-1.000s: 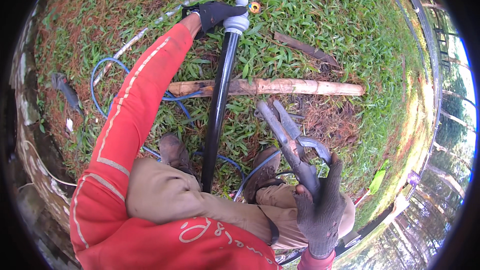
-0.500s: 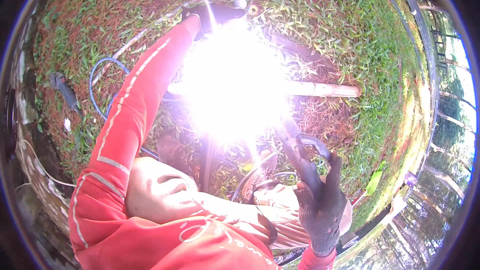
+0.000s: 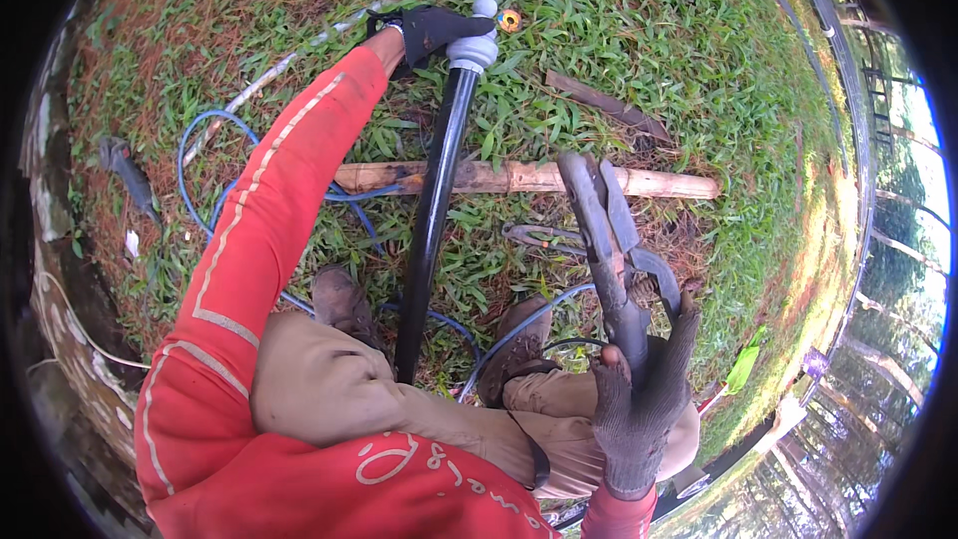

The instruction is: The person uses an electrode holder to perform arc welding on a joint between a black pipe and a grey fitting while crouching on the grass.

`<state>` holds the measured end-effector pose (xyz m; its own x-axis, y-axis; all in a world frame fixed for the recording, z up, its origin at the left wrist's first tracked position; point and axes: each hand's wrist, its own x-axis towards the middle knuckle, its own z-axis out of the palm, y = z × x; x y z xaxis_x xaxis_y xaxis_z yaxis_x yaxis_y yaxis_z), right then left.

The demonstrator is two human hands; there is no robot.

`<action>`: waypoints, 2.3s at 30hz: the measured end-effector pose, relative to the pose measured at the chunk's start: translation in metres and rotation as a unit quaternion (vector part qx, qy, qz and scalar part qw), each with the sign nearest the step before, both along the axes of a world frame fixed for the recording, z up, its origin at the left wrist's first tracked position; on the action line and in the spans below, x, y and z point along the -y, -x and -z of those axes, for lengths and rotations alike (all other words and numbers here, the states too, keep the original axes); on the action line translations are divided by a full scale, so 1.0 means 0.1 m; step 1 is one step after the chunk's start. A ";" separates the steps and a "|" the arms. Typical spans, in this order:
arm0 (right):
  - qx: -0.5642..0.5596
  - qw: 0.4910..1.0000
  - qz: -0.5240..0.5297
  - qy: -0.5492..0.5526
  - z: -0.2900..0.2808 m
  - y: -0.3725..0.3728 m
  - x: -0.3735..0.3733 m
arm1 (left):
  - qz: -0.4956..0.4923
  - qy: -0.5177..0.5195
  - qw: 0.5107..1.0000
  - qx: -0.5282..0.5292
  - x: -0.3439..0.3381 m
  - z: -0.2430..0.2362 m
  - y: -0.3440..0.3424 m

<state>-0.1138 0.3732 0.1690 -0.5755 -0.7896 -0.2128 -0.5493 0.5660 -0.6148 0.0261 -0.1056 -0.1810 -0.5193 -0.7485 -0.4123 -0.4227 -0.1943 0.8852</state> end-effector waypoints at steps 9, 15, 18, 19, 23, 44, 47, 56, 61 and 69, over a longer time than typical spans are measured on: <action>-0.006 0.998 -0.031 0.051 0.29 0.00 0.20 | 0.012 -0.018 1.000 -0.023 0.18 0.19 -0.16; -0.024 0.997 -0.050 0.056 0.30 0.01 0.24 | 0.035 -0.040 0.998 -0.025 0.03 -0.10 -0.11; -0.040 0.996 -0.063 0.040 0.36 0.04 0.23 | 0.028 0.016 0.999 0.002 0.03 -0.07 -0.10; -0.044 0.997 -0.059 0.037 0.37 0.05 0.22 | 0.023 0.065 0.997 0.031 0.01 -0.07 -0.06; -0.097 0.990 -0.082 0.054 0.41 0.10 0.19 | -0.011 -0.046 0.997 -0.068 -0.11 -0.11 0.04; -0.261 0.909 -0.314 0.079 0.57 0.12 0.06 | 0.013 -0.005 1.000 0.005 0.14 0.09 -0.09; -0.188 0.947 -0.254 0.056 0.53 0.09 0.04 | -0.001 0.020 1.000 -0.013 0.03 0.02 -0.02; 0.353 0.910 0.212 0.038 0.35 0.05 0.27 | 0.014 0.074 0.997 0.025 -0.01 -0.01 -0.11; 0.039 0.990 -0.009 0.136 0.60 0.06 0.00 | 0.035 0.010 0.999 0.003 0.17 0.08 -0.17; 0.036 0.994 -0.021 0.096 0.53 0.01 -0.04 | 0.024 0.016 0.998 -0.064 0.09 0.12 -0.12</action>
